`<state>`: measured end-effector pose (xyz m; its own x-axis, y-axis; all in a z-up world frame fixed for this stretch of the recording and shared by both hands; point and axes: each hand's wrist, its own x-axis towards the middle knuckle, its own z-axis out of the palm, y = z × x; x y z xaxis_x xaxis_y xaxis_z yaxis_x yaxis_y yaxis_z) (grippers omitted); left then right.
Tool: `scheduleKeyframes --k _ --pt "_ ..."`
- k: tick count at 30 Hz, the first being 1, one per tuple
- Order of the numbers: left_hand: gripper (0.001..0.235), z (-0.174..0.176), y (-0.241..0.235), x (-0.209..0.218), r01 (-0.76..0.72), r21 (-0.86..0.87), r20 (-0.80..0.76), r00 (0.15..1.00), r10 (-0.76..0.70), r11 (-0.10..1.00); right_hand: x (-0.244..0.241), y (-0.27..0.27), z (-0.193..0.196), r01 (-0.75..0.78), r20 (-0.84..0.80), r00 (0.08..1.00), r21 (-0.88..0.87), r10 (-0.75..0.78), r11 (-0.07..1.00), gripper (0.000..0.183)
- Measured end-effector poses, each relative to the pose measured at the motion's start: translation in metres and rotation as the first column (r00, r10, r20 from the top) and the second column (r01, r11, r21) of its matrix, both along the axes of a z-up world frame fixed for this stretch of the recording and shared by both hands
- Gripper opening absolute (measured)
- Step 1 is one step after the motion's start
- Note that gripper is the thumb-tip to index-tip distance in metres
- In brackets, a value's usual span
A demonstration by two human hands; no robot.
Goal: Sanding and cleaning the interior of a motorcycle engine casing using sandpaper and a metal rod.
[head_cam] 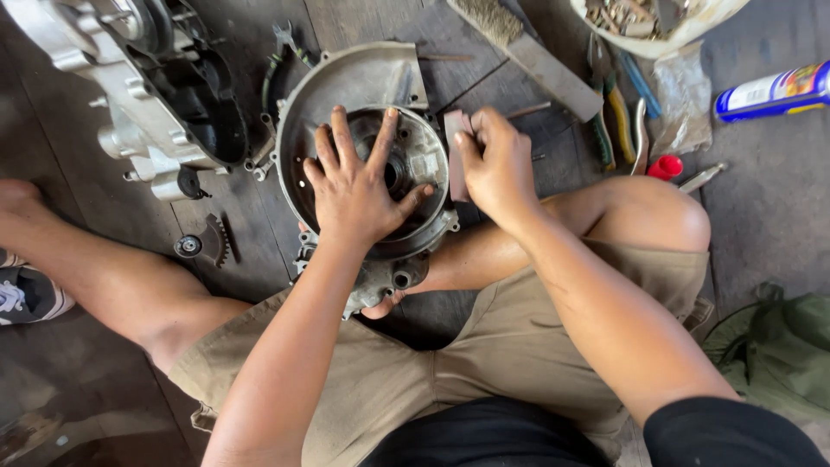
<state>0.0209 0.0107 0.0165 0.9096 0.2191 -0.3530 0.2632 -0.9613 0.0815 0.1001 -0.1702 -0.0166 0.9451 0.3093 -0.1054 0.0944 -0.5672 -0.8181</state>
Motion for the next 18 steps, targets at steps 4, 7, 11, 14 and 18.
scheduleKeyframes --k 4,7,11,14,18 --pt "0.109 0.001 0.003 -0.001 -0.008 -0.018 0.006 1.000 0.008 1.000 -0.027 0.005 0.021 0.046 -0.017 0.999 -0.060 -0.047 0.997 0.010" --pt "0.109 0.004 0.006 -0.005 0.010 -0.058 -0.004 1.000 -0.010 0.998 -0.044 0.006 0.021 0.097 -0.030 0.995 -0.072 -0.100 0.993 0.009" --pt "0.114 0.011 0.012 -0.009 0.030 -0.088 -0.010 0.999 -0.031 0.996 -0.067 0.007 0.020 0.070 -0.067 0.995 -0.059 -0.074 0.996 0.014" --pt "0.112 0.015 0.016 -0.013 0.043 -0.104 -0.014 0.999 -0.045 0.994 -0.077 0.003 0.030 -0.013 -0.131 0.991 -0.038 0.008 0.999 0.019" --pt "0.110 0.013 0.017 -0.017 0.062 -0.103 -0.026 0.998 -0.065 0.993 -0.079 -0.016 0.000 0.039 -0.310 0.951 0.129 0.002 0.991 0.016"
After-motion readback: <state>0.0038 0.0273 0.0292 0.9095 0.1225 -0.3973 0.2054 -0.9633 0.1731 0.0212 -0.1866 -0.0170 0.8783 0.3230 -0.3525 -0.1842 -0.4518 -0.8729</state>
